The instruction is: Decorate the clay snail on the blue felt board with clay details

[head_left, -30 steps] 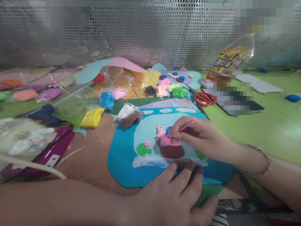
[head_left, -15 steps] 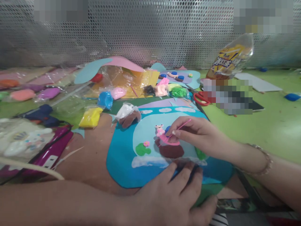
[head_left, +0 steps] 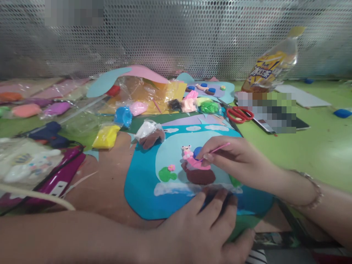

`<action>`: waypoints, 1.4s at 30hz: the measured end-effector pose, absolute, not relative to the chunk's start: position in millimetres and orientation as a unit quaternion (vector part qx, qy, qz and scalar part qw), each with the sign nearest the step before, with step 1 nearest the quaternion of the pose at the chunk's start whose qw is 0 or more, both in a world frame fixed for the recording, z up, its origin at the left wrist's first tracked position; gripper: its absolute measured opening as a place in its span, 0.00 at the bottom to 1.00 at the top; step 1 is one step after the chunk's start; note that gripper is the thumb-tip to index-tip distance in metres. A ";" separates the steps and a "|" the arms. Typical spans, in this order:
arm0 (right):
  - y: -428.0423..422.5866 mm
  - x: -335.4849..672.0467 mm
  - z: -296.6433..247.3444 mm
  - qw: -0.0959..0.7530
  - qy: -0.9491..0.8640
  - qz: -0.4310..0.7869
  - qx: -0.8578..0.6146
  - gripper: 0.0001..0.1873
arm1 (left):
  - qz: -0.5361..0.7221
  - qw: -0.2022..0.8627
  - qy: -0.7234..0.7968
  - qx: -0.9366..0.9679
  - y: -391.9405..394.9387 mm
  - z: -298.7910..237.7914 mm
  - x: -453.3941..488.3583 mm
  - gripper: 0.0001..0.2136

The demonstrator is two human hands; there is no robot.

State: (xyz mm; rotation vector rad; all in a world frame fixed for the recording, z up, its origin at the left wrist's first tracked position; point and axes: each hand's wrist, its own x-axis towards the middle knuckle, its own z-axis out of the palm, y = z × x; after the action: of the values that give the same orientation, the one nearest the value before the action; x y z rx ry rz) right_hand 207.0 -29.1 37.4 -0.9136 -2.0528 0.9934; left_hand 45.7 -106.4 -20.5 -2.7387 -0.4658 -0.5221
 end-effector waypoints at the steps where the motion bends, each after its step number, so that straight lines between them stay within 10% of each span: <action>1: -29.3 207.3 38.0 0.336 -0.805 0.350 -0.339 0.05 | -0.181 0.157 -0.164 -0.957 -106.6 -20.4 45.6 0.18; 42: -30.2 209.0 37.3 0.324 -0.860 0.260 -0.296 0.10 | -0.187 0.163 -0.164 -0.955 -105.3 -22.4 47.3 0.18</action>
State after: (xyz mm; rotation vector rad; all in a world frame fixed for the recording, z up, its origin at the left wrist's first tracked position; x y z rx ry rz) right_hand 209.0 -30.2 37.3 -0.7757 -2.2563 0.6832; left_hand 47.3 -105.3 -22.4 -2.7240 -0.4682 -0.5330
